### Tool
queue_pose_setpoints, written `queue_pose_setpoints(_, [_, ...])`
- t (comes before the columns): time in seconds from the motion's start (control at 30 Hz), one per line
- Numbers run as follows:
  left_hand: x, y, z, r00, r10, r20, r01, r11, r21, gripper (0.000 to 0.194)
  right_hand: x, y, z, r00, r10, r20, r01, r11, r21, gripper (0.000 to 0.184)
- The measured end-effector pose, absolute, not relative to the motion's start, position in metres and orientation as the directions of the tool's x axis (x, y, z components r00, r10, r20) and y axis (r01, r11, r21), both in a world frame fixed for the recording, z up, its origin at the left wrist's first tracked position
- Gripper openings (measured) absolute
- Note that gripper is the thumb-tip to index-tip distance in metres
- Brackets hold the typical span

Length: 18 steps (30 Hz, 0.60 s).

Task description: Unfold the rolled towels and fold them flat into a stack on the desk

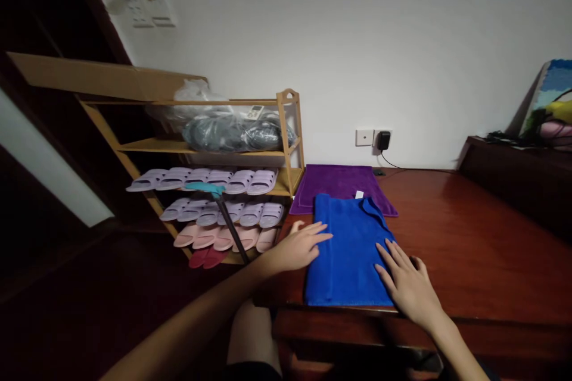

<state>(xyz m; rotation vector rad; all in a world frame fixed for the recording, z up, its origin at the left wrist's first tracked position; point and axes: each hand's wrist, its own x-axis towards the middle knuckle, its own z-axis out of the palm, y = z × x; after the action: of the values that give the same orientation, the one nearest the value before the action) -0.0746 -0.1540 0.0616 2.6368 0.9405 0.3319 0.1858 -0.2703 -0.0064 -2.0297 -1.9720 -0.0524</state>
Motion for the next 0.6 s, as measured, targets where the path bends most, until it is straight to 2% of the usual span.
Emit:
queue_pose_setpoints(0.1, [-0.104,-0.156,0.06,0.717,0.695,0.055,0.618,-0.67,0.412,0.05,0.187,-0.272,-0.007,0.045,0.975,0.216,0.975,0.004,-0.22,0.057])
queue_pose_setpoints(0.23, [-0.111,-0.155,0.056,0.591,0.792,0.151,0.683,-0.591,0.429,0.035,0.206,-0.257,0.009,0.101,0.977,0.188,0.95,-0.038,-0.311,0.058])
queue_pose_setpoints(0.3, [-0.101,-0.149,0.057,0.502,0.843,0.19,0.718,-0.529,0.453,0.032,0.218,-0.234,0.024,0.194,0.963,0.187,0.946,-0.133,-0.295,0.058])
queue_pose_setpoints(0.37, [-0.085,-0.142,0.06,0.415,0.894,0.168,0.77,-0.443,0.459,0.038,0.225,-0.204,0.037,0.263,0.951,0.161,0.95,-0.227,-0.215,0.059])
queue_pose_setpoints(0.47, [-0.053,-0.135,0.063,0.317,0.943,0.104,0.864,-0.332,0.379,0.059,0.22,-0.162,0.042,0.304,0.945,0.12,0.946,-0.284,-0.155,0.061])
queue_pose_setpoints(0.6, [-0.015,-0.132,0.06,0.294,0.943,0.158,0.897,-0.329,0.296,0.074,0.199,-0.135,0.033,0.347,0.923,0.167,0.937,-0.337,-0.087,0.059])
